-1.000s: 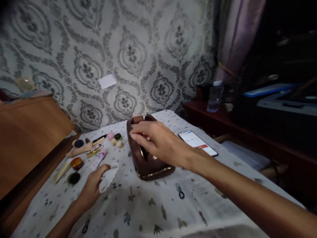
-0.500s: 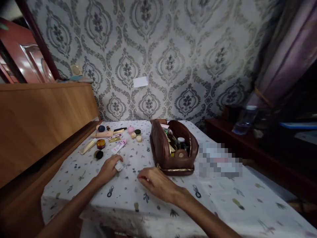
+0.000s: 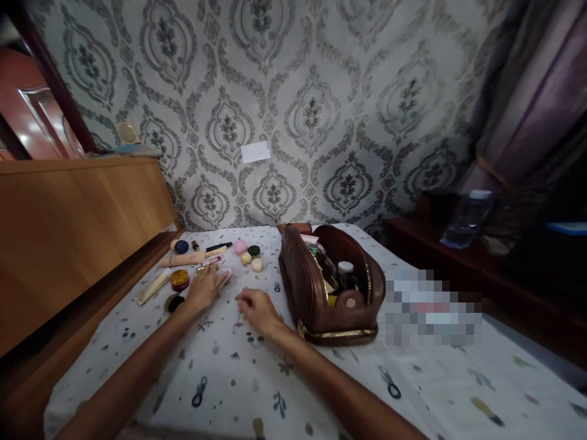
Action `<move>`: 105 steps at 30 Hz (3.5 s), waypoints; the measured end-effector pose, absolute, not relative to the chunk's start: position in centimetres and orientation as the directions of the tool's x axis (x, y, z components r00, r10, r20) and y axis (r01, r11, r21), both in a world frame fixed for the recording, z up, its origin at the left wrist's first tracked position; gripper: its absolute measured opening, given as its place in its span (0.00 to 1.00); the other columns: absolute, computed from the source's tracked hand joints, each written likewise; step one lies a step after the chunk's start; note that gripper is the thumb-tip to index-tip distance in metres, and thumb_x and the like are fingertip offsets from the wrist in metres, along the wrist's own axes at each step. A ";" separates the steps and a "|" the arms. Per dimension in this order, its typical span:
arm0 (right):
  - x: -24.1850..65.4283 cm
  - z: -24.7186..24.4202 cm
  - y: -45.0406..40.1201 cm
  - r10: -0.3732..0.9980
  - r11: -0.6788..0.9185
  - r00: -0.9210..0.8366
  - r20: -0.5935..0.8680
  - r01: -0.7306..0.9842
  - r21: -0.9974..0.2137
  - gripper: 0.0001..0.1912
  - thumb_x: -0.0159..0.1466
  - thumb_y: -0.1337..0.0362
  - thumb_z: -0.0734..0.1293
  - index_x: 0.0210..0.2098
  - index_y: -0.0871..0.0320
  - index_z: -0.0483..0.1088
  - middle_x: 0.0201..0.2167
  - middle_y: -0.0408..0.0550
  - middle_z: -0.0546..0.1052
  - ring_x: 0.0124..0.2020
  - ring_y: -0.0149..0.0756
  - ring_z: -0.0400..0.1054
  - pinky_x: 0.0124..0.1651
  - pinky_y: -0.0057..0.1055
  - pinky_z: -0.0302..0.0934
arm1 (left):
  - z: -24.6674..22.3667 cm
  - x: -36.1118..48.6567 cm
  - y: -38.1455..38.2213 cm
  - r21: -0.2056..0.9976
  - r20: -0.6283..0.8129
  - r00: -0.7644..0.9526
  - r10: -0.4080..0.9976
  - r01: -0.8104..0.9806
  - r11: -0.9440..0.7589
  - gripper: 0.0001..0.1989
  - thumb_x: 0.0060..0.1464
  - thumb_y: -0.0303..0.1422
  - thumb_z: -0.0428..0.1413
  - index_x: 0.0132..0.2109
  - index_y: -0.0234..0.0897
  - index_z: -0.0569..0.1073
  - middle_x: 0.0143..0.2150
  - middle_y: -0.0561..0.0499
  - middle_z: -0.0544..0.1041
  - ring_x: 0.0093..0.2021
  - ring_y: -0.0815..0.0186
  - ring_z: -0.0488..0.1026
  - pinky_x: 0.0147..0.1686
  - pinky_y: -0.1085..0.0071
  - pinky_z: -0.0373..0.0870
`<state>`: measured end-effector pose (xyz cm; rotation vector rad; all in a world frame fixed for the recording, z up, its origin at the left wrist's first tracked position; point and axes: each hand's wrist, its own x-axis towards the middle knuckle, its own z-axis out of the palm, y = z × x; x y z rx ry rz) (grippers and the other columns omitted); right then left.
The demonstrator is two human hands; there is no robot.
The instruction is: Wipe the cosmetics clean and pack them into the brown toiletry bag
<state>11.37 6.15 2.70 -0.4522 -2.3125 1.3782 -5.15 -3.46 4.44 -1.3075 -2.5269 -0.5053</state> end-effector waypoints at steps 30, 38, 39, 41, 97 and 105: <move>11.5 0.3 7.9 0.527 -0.078 -0.817 0.234 -0.321 -0.944 0.20 0.52 0.55 0.75 0.39 0.56 0.68 0.36 0.44 0.75 0.38 0.36 0.69 0.43 0.31 0.64 | 2.3 -1.3 -3.4 0.457 0.458 -0.071 0.886 0.873 -0.166 0.23 0.68 0.39 0.41 0.66 0.40 0.60 0.56 0.42 0.67 0.57 0.56 0.65 0.59 0.58 0.63; 12.0 1.0 7.3 0.545 -0.073 -0.813 0.204 -0.289 -0.955 0.17 0.51 0.63 0.75 0.33 0.56 0.64 0.30 0.39 0.71 0.33 0.31 0.66 0.40 0.29 0.61 | 2.5 -1.2 -2.9 0.466 0.506 -0.149 0.849 0.876 -0.124 0.17 0.67 0.34 0.41 0.51 0.37 0.73 0.43 0.45 0.72 0.45 0.60 0.69 0.47 0.63 0.66; 12.1 1.2 7.2 0.556 -0.062 -0.805 0.206 -0.287 -0.956 0.16 0.51 0.63 0.74 0.34 0.56 0.65 0.29 0.38 0.70 0.33 0.31 0.66 0.40 0.29 0.61 | 2.6 -1.5 -2.8 0.500 0.493 -0.187 0.850 0.860 -0.101 0.16 0.67 0.34 0.42 0.45 0.37 0.74 0.40 0.46 0.72 0.42 0.61 0.69 0.45 0.64 0.66; 12.4 1.6 7.1 0.576 -0.043 -0.788 0.218 -0.295 -0.955 0.15 0.52 0.62 0.74 0.35 0.56 0.66 0.31 0.39 0.71 0.34 0.31 0.66 0.40 0.29 0.61 | 2.8 -2.1 -2.7 0.643 0.443 -0.316 0.839 0.764 -0.052 0.14 0.64 0.36 0.46 0.34 0.38 0.72 0.33 0.49 0.70 0.37 0.62 0.67 0.41 0.66 0.64; 12.3 0.7 5.6 0.658 0.142 -0.712 0.247 -0.204 -0.968 0.11 0.56 0.62 0.70 0.33 0.55 0.64 0.33 0.43 0.75 0.35 0.35 0.69 0.39 0.32 0.63 | 4.4 0.5 -2.1 0.915 -0.180 -0.757 0.628 -0.363 -0.176 0.29 0.35 0.53 0.68 0.34 0.36 0.69 0.24 0.60 0.68 0.21 0.75 0.63 0.16 0.81 0.55; 12.0 -0.1 5.8 0.566 -0.187 -0.818 0.104 -0.250 -0.950 0.26 0.53 0.61 0.74 0.50 0.55 0.67 0.41 0.47 0.76 0.36 0.35 0.71 0.33 0.32 0.70 | 5.1 -0.4 -2.2 0.909 -0.158 -0.780 0.606 -0.354 -0.218 0.28 0.47 0.60 0.58 0.35 0.37 0.70 0.22 0.57 0.70 0.18 0.73 0.64 0.14 0.79 0.55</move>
